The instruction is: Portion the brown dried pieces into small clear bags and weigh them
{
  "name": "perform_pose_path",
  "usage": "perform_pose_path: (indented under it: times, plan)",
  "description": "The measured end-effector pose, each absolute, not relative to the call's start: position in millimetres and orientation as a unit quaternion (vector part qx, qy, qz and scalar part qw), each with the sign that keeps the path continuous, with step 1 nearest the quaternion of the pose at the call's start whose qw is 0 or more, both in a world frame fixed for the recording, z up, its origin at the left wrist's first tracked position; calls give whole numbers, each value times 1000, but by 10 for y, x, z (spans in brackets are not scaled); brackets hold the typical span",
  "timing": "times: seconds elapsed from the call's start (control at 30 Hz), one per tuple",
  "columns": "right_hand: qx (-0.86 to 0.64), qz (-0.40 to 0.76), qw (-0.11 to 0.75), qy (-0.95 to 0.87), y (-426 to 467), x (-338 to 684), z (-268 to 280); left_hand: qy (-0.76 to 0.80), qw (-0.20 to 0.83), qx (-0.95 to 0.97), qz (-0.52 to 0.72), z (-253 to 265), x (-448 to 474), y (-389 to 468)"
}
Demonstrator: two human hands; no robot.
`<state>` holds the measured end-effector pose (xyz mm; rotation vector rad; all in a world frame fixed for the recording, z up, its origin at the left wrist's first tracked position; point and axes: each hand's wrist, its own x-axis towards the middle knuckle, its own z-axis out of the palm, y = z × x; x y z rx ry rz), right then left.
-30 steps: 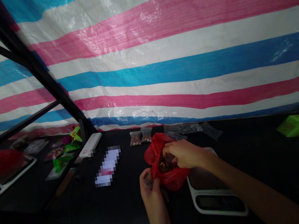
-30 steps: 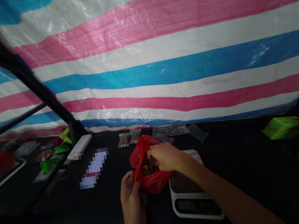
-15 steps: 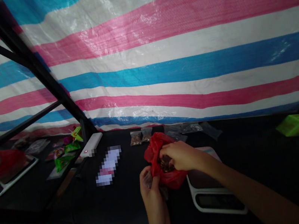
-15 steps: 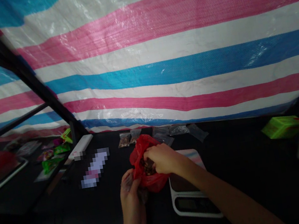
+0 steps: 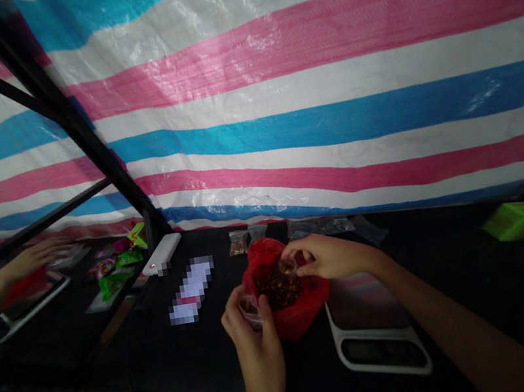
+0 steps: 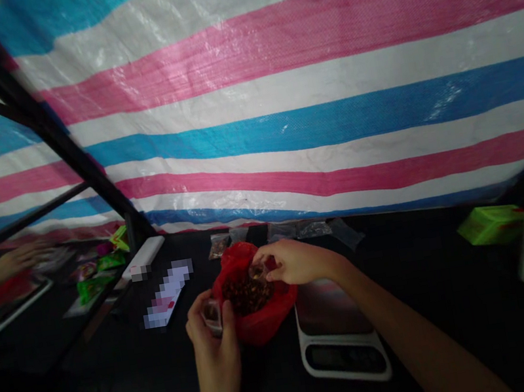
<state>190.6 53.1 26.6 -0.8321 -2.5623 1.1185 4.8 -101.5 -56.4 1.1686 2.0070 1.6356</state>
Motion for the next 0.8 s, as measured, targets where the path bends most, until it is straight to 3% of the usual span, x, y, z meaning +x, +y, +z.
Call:
perform_pose_path:
  times: [0.23,0.6,0.8]
  plan:
    - [-251,344,168,-889,265,1858,569,646,246,471,548,-579,5,-865]
    - [-214,175,108,-955,-108,1578,519,613,287,420,605,-534,143,-890]
    - [-197,217,88,-952,-175,1564,533,607,337,409,592,-509,142,-905]
